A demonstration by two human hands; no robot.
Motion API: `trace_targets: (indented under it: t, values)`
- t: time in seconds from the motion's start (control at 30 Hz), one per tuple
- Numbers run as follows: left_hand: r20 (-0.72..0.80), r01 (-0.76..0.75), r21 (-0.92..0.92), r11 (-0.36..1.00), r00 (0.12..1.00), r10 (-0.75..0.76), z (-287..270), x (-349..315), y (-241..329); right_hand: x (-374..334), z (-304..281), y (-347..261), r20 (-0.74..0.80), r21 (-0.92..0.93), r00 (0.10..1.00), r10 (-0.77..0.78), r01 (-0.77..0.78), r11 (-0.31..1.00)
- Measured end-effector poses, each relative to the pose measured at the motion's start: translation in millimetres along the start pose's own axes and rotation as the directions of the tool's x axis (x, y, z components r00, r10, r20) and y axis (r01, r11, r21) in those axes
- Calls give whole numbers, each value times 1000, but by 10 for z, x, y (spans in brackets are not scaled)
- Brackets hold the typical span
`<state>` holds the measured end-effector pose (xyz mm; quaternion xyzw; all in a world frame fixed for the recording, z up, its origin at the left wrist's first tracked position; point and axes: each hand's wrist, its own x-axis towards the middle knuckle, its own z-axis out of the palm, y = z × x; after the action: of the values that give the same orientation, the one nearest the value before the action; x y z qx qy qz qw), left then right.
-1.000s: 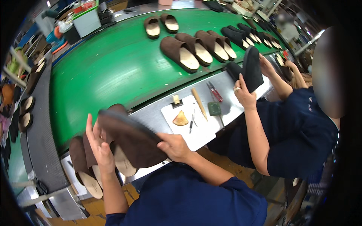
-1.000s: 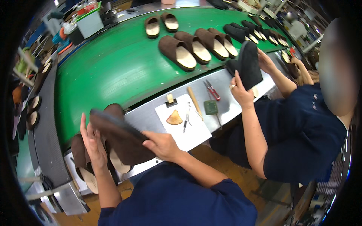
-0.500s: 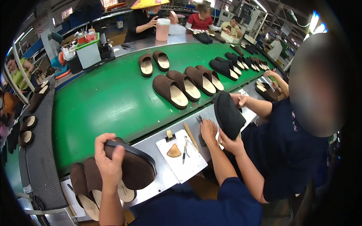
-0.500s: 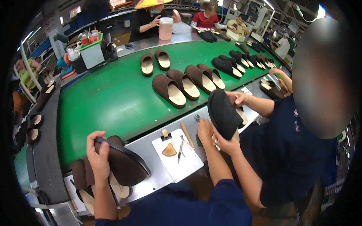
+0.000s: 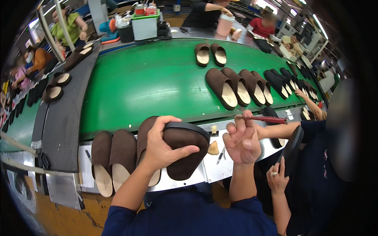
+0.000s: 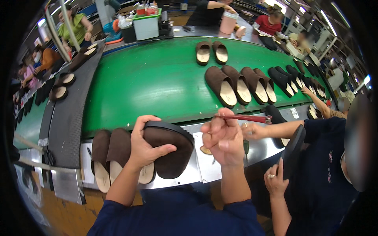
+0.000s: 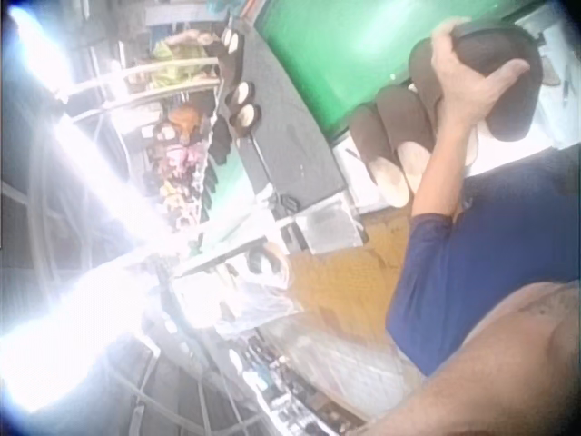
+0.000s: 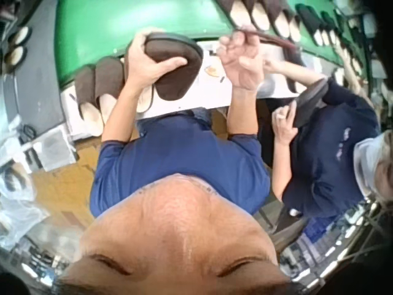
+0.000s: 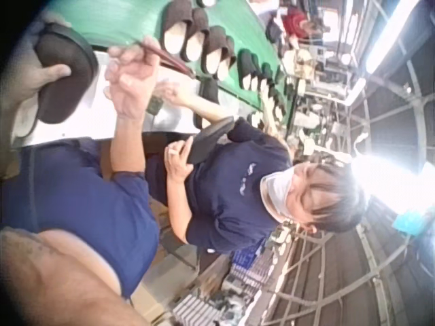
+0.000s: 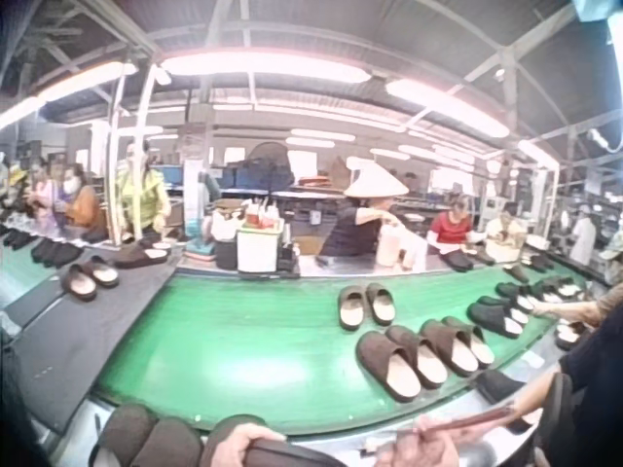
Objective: The person uses a small wooden block to rub and smooth the inner edges and insoles of brown and black slipper uppers on a green conveyor belt. They repeatedly pick up pairs, rub specific areas, and place them back on the belt while other workers perform similar tasks nearby.
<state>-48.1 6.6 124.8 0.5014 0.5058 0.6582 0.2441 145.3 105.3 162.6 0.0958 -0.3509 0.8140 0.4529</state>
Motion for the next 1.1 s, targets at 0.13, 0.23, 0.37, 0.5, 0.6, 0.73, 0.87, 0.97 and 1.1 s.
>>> trace_targets:
  t: [0.13,0.23,0.37,0.5,0.6,0.73,0.87,0.97,1.1]
  values:
    - [12,-138,91,986,990,137,-35,-19,-14,33,243,201,-14,-522,1000,-13,4,853]
    - [-4,-150,107,983,989,151,-48,-47,-29,53,304,192,-97,-666,995,15,-76,742]
    - [-18,-180,110,977,983,183,-19,-41,-49,56,227,291,67,-881,995,-71,93,464]
    - [-69,-67,-39,997,996,64,7,-94,-79,-3,238,314,63,-932,987,-149,111,346]
    - [-71,-115,5,993,991,115,9,-100,-69,-109,215,330,-49,-894,982,-183,39,447]
    - [-107,-78,-24,997,991,75,31,-122,-56,-269,143,274,-191,-871,963,-190,-77,485]
    - [-138,-23,-107,994,990,8,-26,-127,-90,-390,-80,194,-370,-806,916,-155,-234,543]
    - [-109,-11,-133,991,994,-3,-42,-121,-59,-466,-473,55,-580,-805,813,45,-581,121]
    - [-95,-43,-122,992,995,32,-45,-110,-75,-707,-895,85,-651,-598,758,-43,-547,-586]
